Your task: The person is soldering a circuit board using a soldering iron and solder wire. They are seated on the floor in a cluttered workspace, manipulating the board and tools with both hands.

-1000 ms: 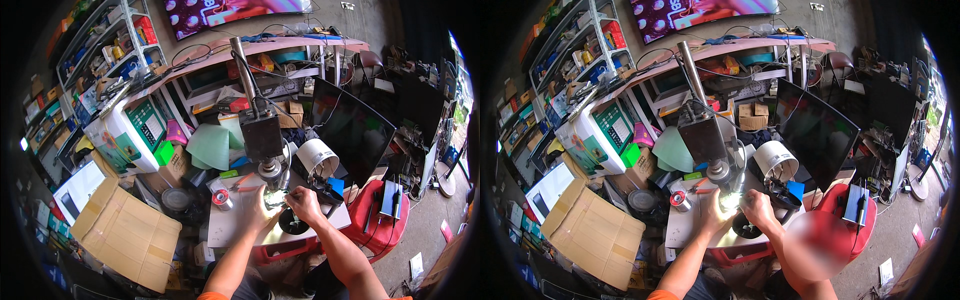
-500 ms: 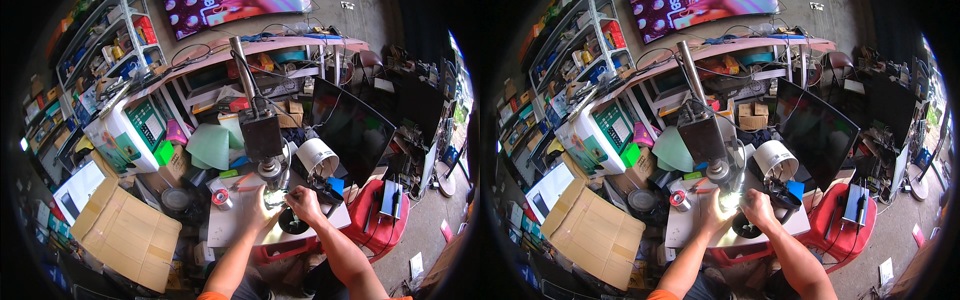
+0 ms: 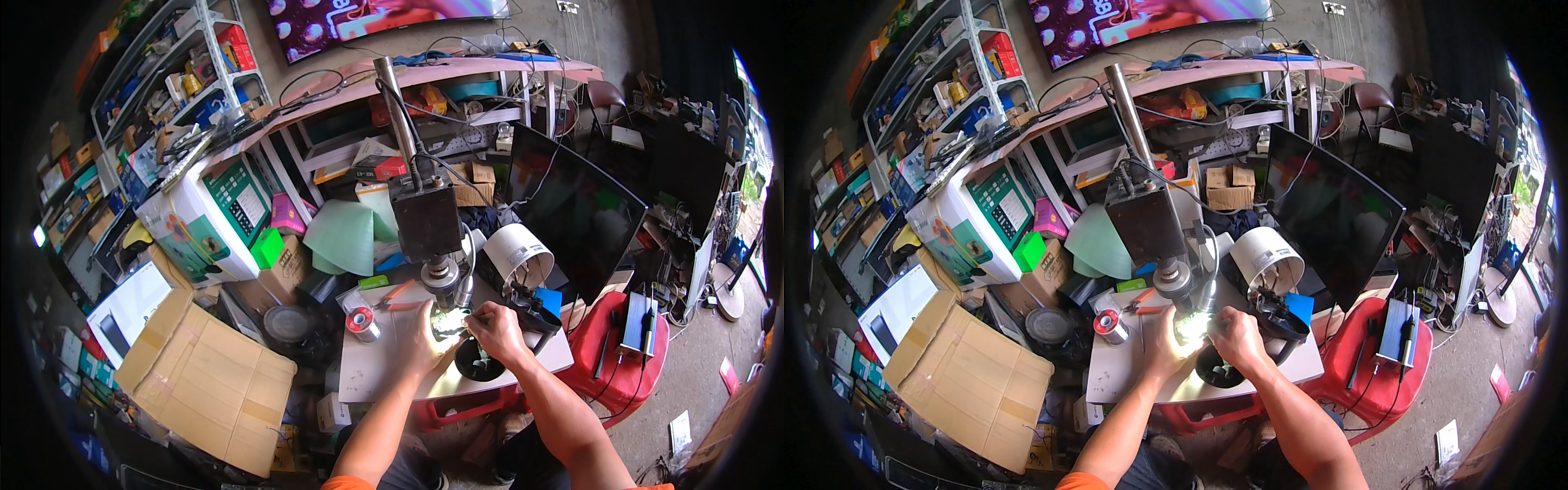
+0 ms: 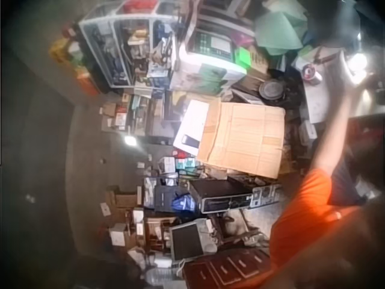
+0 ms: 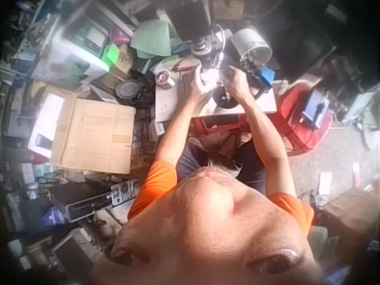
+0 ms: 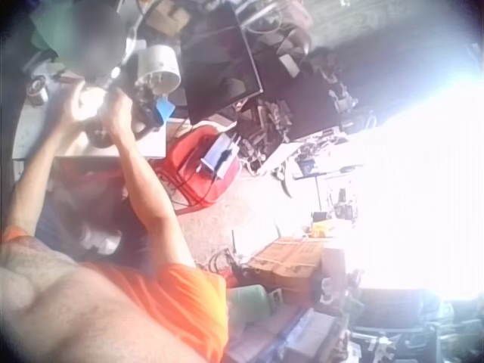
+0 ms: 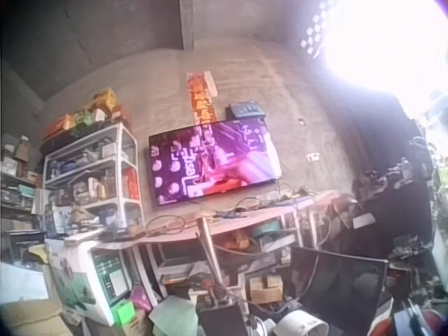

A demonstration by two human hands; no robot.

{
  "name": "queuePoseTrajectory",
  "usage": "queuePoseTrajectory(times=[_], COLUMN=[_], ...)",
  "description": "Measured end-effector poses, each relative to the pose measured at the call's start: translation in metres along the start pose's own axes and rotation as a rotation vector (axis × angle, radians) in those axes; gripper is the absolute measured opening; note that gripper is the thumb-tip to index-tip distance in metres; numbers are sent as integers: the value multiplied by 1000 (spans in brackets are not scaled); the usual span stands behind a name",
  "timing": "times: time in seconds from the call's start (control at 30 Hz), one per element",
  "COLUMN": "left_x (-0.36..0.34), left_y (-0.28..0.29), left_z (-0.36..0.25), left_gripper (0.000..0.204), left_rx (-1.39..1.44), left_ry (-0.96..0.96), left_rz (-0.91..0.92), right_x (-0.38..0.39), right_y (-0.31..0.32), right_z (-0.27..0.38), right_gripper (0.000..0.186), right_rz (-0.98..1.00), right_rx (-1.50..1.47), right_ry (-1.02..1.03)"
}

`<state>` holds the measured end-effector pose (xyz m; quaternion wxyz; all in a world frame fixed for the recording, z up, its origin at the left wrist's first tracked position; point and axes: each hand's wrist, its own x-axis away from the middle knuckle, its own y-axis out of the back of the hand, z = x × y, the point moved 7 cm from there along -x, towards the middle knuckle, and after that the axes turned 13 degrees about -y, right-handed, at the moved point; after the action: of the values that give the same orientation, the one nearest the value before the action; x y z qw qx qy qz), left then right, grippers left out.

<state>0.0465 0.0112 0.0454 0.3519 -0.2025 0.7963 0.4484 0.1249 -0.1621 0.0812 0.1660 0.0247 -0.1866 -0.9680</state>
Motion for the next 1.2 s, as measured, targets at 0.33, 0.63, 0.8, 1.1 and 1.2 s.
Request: queuePoseTrajectory(times=[0.33,0.63,0.8,1.1,1.2], left_x=[-2,-3,-3,-1,-2], left_y=[2,2,4,2,3], left_z=[-3,-3,-5,-1,-3], left_gripper=[100,101,100,100,100], left_rx=[10,-1,-23,12,9], left_ry=[-12,-21,19,1,-1], left_rz=[-12,0,18,-8,-6], right_x=[0,-2,-2,1,1], right_y=[0,-2,-2,0,0], right_z=[1,-2,-3,3,2], right_gripper=[25,24,24,25,25], right_rz=[-25,-3,-11,-16,-19], right_rx=[76,44,38,52,48], right_ry=[34,29,56,44,51])
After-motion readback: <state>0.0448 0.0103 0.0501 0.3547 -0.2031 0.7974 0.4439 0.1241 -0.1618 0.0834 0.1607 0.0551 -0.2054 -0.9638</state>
